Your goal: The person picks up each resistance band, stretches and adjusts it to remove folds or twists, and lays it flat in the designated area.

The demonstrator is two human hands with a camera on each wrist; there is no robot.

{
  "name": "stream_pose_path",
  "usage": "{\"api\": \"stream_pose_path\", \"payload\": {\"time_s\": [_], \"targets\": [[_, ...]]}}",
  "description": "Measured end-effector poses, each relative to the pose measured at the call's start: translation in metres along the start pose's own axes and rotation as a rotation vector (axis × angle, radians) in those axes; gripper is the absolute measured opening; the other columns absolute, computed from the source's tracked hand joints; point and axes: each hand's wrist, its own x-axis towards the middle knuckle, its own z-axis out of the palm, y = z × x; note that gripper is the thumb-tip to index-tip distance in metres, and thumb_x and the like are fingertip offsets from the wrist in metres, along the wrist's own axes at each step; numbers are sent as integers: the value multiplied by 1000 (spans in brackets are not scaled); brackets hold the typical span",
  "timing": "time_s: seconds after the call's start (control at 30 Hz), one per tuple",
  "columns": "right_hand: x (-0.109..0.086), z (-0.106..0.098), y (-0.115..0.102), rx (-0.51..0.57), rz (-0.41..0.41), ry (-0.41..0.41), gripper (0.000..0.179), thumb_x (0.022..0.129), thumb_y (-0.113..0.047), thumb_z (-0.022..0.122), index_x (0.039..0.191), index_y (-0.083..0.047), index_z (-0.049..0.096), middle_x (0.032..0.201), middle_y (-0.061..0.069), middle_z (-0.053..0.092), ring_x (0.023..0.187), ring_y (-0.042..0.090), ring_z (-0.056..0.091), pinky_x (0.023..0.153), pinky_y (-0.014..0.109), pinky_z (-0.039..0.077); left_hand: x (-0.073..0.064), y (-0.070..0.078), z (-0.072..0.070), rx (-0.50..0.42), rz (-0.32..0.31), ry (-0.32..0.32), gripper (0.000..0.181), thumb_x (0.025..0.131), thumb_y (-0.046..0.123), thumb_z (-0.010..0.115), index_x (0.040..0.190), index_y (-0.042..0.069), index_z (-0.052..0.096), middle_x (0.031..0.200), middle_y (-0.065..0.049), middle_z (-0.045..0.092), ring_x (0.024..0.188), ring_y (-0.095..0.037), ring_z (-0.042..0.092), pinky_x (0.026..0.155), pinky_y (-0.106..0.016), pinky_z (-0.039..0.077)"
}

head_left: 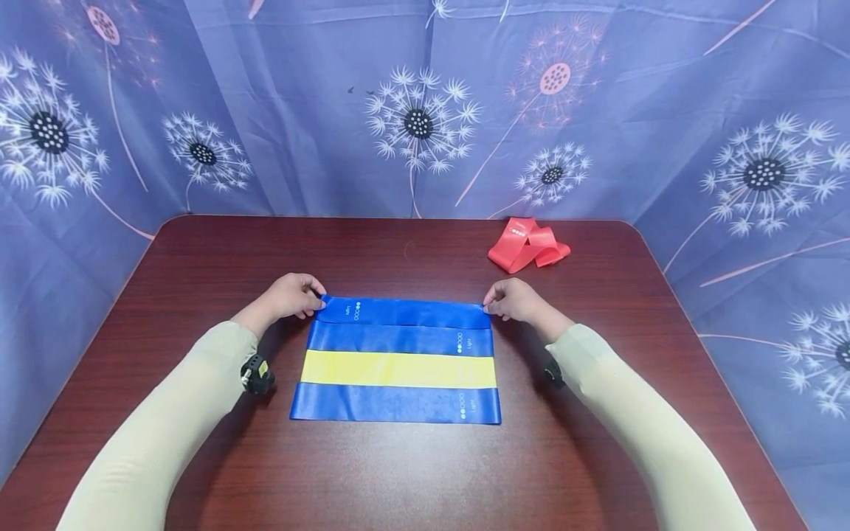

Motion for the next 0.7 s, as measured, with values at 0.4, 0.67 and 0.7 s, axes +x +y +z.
{"api": "stream_pose_path", "payload": {"time_s": [0.4,0.67,0.7], "targets": [[1,-1,-1,-50,13,-6,17,93,-15,72,104,-1,70,89,11,69,69,16,57,63,23,51,-2,5,-1,64,-17,-11,27,93,8,67,114,-8,63,81,-8,63,69,-15,60,62,-25,55],[2,-7,-3,-87,3,-55,21,94,-17,72,108,-2,70,91,11,69,75,19,58,67,25,48,0,8,-1,114,-18,-28,30,94,10,67,117,-7,62,79,-9,61,70,-16,58,61,-26,53],[1,-9,-3,-88,0,-62,21,94,-17,71,109,-2,70,91,11,69,76,19,58,67,25,48,1,8,-2,115,-18,-30,30,94,10,67,118,-6,62,79,-9,61,70,-16,58,61,-26,52]]}}
